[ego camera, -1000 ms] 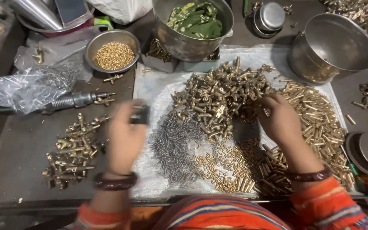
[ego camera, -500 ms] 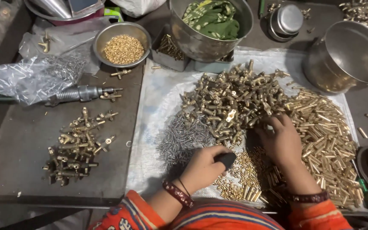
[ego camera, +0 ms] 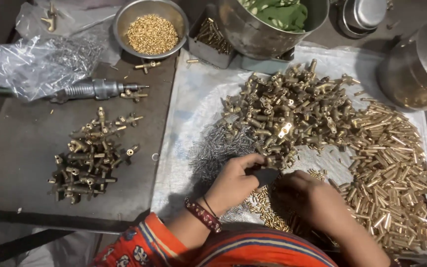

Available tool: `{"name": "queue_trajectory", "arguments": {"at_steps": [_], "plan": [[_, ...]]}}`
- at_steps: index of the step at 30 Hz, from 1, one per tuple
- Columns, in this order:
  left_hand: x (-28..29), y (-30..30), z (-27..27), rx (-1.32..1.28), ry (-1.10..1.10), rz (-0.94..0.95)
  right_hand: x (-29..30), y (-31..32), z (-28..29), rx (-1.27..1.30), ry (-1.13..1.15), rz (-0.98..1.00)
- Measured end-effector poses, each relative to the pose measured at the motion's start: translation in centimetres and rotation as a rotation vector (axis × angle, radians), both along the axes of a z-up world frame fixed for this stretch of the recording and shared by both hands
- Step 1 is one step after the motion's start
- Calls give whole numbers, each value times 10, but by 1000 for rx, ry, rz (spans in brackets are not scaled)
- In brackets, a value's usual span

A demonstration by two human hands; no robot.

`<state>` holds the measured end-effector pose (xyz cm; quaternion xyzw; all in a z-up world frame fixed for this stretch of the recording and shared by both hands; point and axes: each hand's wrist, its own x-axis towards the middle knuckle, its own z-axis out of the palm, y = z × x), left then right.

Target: Assembling small brass fittings by manually inserting pins into them.

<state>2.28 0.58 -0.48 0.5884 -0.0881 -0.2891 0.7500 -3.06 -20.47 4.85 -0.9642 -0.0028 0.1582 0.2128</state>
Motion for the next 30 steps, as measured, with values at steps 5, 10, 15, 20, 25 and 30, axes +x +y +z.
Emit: {"name": "queue_trajectory", "arguments": {"at_steps": [5, 10, 15, 20, 25, 30], "plan": [[3, 5, 7, -248, 149, 15, -4, 10, -13, -78, -63, 143], [-2, -6, -14, -171, -27, 44, 0, 7, 0, -121, -74, 92], [-5, 1, 23, 264, -318, -101, -2, 1, 2, 808, -293, -207], [-7, -4, 12, 258, -306, -135, -3, 18, 1, 580, -568, 29], [-10, -6, 0, 224, -333, -80, -6, 16, 5, 453, -640, 114], [-8, -12, -24, 63, -191, 0, 12, -54, -7, -35, -721, -82]]}}
